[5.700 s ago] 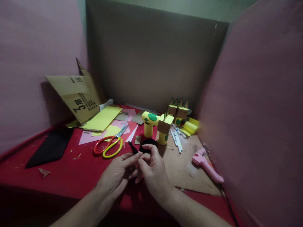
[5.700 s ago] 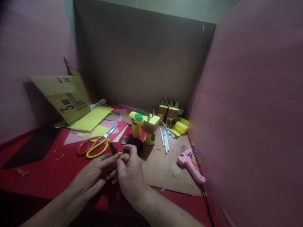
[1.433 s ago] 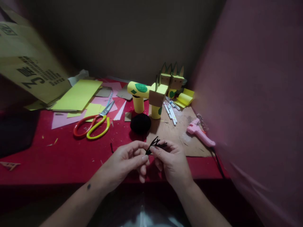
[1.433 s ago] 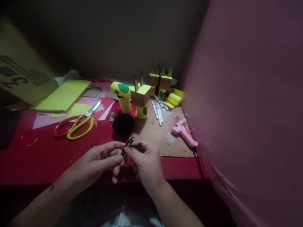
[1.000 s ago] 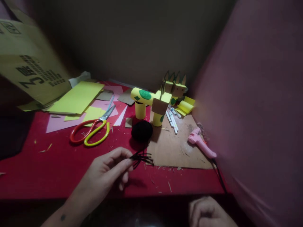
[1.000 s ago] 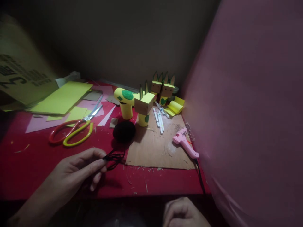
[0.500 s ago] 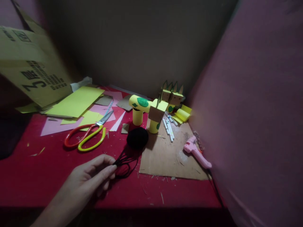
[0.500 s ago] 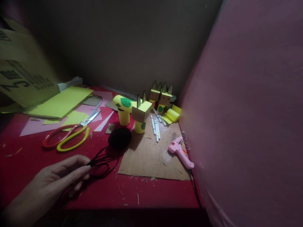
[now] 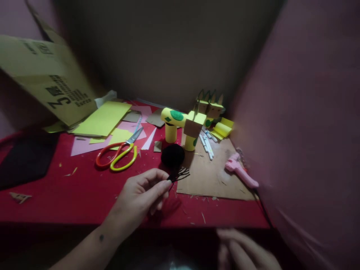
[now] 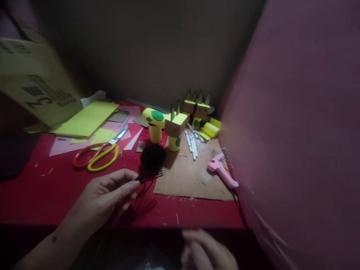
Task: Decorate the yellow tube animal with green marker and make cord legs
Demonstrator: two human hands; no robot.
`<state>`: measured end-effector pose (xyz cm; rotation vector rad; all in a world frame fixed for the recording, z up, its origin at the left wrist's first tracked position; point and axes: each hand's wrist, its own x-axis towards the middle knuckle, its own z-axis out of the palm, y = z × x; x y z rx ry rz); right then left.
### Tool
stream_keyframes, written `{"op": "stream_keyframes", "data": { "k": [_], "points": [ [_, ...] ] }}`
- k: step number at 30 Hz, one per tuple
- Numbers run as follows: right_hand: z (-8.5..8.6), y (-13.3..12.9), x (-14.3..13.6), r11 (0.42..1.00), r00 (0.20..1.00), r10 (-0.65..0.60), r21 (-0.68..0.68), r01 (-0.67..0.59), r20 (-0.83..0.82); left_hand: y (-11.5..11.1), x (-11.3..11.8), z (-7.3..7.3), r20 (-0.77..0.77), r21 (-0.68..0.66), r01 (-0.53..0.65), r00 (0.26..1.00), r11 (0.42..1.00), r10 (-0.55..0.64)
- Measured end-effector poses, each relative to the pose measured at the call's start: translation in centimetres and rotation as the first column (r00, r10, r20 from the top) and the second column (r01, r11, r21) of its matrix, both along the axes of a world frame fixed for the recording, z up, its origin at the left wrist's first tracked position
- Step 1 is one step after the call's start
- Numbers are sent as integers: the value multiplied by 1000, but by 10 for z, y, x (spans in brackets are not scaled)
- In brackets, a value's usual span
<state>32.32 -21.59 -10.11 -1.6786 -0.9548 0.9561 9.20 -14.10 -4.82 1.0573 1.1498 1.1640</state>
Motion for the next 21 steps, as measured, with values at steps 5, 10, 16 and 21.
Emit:
{"op": "stream_keyframes", "data": {
  "k": [5,10,16,21],
  "points": [
    [57,56,-63,871,631,459,178,-458,-626,-8,15,12,-78,73,163,985,984,-157],
    [63,95,-81,921,664,387,301,-246,-640,-11,-3,2,-142,71,160,979,985,-149],
    [63,83,-56,839,863,182,532,114,-471,2,-19,-6,-112,25,54,992,998,-51],
    [60,81,-76,849,883,421,433,-303,-208,3,-5,8,-153,106,83,986,991,-67]
  ]
}}
